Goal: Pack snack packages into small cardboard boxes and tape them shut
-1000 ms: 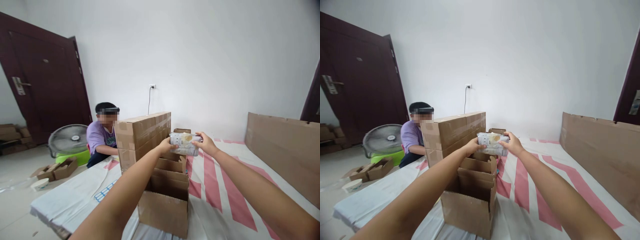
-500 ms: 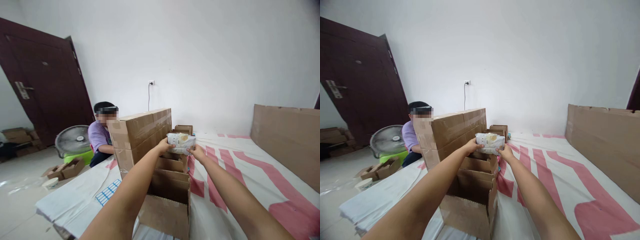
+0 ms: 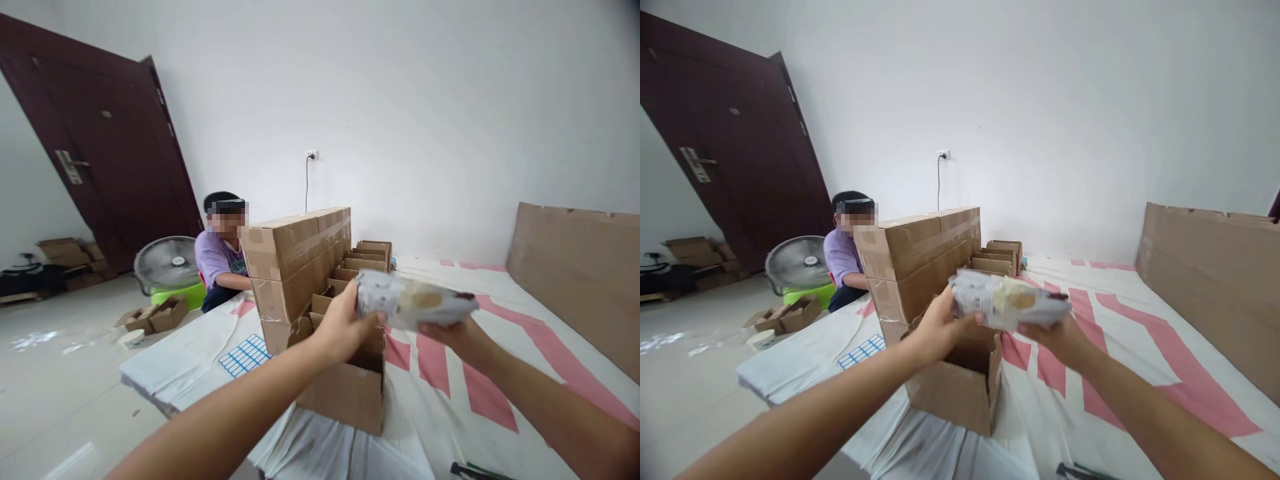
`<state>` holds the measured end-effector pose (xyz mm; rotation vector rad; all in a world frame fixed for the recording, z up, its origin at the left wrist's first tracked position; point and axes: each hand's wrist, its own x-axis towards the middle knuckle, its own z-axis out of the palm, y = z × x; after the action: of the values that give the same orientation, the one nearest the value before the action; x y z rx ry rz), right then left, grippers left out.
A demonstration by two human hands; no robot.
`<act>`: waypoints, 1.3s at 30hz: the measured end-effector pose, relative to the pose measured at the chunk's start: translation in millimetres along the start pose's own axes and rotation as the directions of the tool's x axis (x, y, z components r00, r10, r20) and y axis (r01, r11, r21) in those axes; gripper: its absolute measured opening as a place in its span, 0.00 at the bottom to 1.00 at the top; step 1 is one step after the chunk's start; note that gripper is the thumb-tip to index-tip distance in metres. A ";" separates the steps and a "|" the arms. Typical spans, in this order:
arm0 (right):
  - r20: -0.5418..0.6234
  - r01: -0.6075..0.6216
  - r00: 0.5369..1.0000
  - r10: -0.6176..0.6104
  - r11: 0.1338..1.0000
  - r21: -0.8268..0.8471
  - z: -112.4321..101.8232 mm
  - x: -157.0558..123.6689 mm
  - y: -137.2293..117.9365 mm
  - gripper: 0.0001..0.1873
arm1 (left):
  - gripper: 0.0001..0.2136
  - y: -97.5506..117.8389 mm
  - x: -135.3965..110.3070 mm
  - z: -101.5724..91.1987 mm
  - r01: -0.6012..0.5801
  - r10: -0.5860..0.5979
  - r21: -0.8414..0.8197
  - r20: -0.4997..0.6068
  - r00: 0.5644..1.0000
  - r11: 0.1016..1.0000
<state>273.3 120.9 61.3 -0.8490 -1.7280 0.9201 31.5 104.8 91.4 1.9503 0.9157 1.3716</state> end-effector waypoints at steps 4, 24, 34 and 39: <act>0.180 -0.056 0.980 0.089 0.982 -0.182 9.8 -77.1 3.7 0.15 | 0.13 7.6 -84.5 14.0 0.018 -0.021 0.029 0.092 0.996 0.999; 0.320 -0.142 0.917 0.239 0.944 -0.299 117.5 -107.6 169.8 0.73 | 0.22 -194.9 -214.1 -35.0 0.413 -0.223 0.356 -0.468 0.855 0.838; 0.405 -0.206 0.894 0.194 0.978 -0.013 111.4 -84.6 164.9 0.48 | 0.32 -213.0 -202.2 -56.2 0.459 -0.431 0.015 -0.317 0.845 0.888; -0.096 -0.298 0.949 0.301 0.953 0.047 99.6 -38.3 198.8 0.34 | 0.33 -204.6 -202.9 -45.2 0.413 -0.394 -0.038 -0.389 0.833 0.910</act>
<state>215.7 162.1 -153.0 -1.1393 -1.5159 1.0813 -101.1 68.0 -165.7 1.4127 1.4651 1.5065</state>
